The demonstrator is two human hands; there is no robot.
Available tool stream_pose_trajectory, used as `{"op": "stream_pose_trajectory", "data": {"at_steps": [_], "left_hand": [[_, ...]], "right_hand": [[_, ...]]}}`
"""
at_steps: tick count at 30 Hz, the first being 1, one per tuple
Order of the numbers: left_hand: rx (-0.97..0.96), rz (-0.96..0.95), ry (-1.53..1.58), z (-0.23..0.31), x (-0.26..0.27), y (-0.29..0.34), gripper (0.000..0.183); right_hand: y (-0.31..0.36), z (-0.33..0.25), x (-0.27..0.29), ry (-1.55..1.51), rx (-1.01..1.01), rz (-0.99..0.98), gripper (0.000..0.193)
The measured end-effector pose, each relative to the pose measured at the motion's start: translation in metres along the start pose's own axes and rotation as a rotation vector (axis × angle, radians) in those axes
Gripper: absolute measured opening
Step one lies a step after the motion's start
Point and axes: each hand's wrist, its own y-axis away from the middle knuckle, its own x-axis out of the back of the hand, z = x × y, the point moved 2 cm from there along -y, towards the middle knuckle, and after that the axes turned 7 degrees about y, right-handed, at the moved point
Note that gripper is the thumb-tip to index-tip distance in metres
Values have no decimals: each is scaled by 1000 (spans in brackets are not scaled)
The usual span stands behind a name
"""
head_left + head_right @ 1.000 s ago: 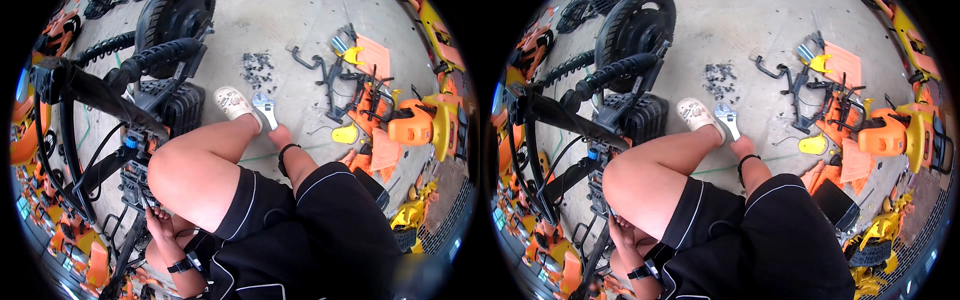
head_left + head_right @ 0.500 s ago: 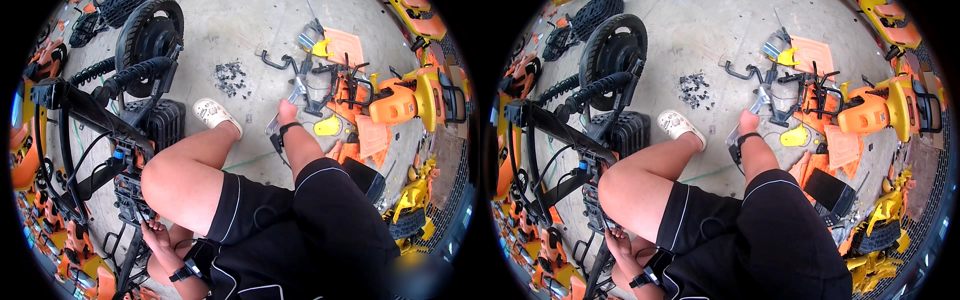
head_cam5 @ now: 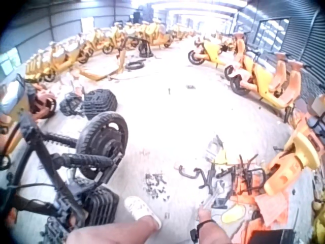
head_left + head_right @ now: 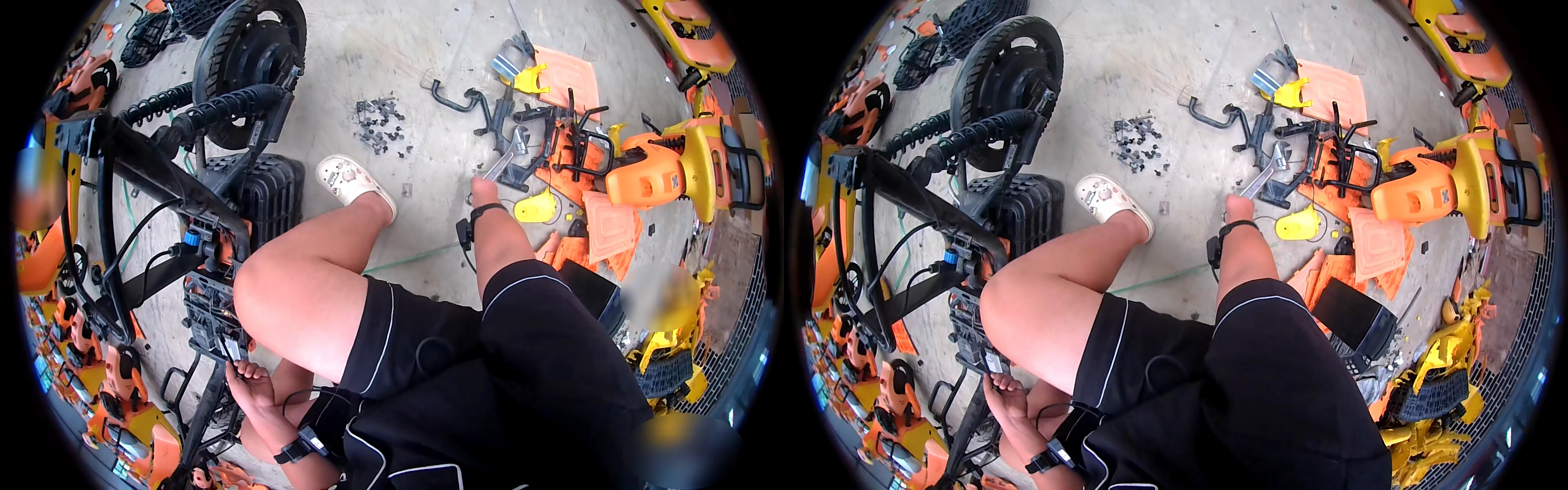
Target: The person sits low to the ground to work on a scooter frame, using a wrench to manipulate and tighten bolts on a black metal assembly.
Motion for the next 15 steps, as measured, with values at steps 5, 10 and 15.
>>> {"op": "stream_pose_trajectory", "data": {"at_steps": [5, 10, 15], "left_hand": [[-33, -119, 112, 7, 1, 24, 27], [-98, -262, 137, 19, -23, 53, 27], [-259, -217, 157, 24, -5, 66, 26]], "right_hand": [[90, -36, 38, 59, -215, 227, 46], [61, -62, 42, 288, 461, 147, 39], [135, -135, 75, 18, 454, -440, 29]]}}
